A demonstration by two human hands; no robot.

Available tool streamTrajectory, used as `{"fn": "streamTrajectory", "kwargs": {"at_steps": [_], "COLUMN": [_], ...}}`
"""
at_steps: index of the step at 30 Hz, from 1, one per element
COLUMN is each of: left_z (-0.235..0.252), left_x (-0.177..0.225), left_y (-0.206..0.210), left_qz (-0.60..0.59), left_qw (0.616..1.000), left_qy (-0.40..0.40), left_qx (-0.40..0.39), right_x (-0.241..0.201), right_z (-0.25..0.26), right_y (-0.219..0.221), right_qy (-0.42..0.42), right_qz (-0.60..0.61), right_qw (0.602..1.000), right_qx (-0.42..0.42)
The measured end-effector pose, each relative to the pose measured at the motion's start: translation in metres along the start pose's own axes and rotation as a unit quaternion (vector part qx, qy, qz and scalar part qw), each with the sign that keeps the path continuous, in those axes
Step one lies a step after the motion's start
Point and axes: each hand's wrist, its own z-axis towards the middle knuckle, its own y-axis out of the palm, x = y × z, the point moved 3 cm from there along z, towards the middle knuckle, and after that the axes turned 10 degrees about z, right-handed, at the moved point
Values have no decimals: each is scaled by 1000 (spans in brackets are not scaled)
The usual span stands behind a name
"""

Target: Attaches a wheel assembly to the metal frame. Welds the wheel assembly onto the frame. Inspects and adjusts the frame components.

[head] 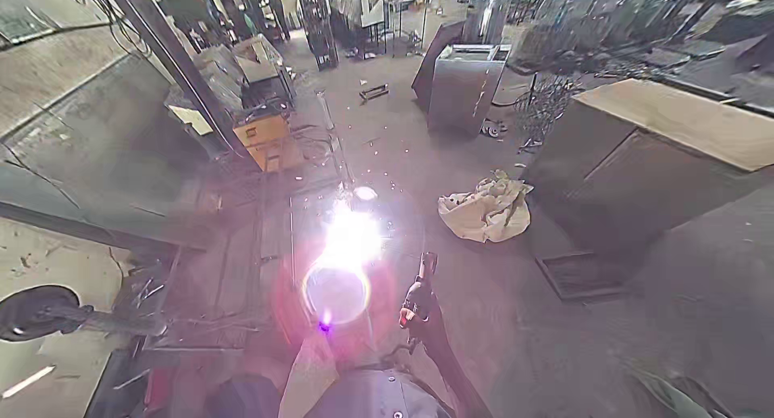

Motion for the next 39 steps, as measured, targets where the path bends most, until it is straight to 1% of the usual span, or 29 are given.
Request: {"fn": "streamTrajectory", "kwargs": {"at_steps": [1,2,3,4,5,6,7,8,11,12,13,14,15,16,18,20,23,26,28,30,32,34,36,38,39], "left_z": [2,11,18,11,3,13,17,16,18,21,26,26,10,5,3,4,5,5,5,6,5,3,4,5,6], "left_x": [-10,-7,-1,-7,-20,-6,-3,-3,10,19,26,17,-14,-35,-51,-51,-56,-58,-59,-62,-70,-71,-70,-66,-63], "left_y": [8,2,-5,5,27,3,1,1,-9,-17,-25,-18,14,34,48,48,52,54,54,52,52,49,50,55,56], "left_qz": [-73,-97,-91,-72,-60,-69,-91,-104,-72,-54,-34,-16,-37,-85,-139,-149,-157,-152,-149,-176,-252,-316,-301,-252,-246], "left_qw": [992,965,950,980,998,974,956,952,949,936,909,913,974,980,970,964,965,969,968,959,941,921,923,928,925], "left_qy": [-67,-145,-164,-102,-11,-118,-173,-190,-194,-209,-228,-211,-129,-112,-134,-154,-147,-133,-130,-136,-153,-180,-201,-221,-231], "left_qx": [-76,-195,-248,-155,18,-179,-218,-214,-237,-279,-346,-349,-182,-141,-148,-156,-147,-140,-154,-174,-167,-139,-131,-161,-177], "right_x": [0,-1,-3,-5,-6,-6,-5,-5,1,-2,-4,-2,-2,0,2,3,-1,-9,-17,-27,-37,-46,-55,-61,-61], "right_z": [1,1,1,0,0,0,1,1,6,1,-7,-13,-20,-28,-46,-65,-81,-85,-83,-79,-72,-64,-56,-47,-43], "right_y": [-1,-2,-1,-1,-1,-1,-1,-1,-4,-5,-7,-9,-13,-18,-32,-46,-60,-66,-65,-60,-53,-46,-37,-28,-25], "right_qy": [3,6,10,12,14,17,16,14,1,-4,-17,-15,-15,-14,-21,-24,-35,-51,-65,-79,-97,-110,-122,-141,-150], "right_qz": [-15,-31,-44,-53,-58,-55,-54,-54,-59,-66,-70,-50,-25,-11,6,6,13,15,22,32,27,8,0,-22,-38], "right_qw": [1000,999,999,999,998,998,998,998,998,998,997,998,999,999,998,997,993,991,990,989,989,988,988,986,985], "right_qx": [1,2,6,7,7,6,3,0,2,7,13,20,28,37,52,74,108,127,124,118,112,105,94,82,76]}}
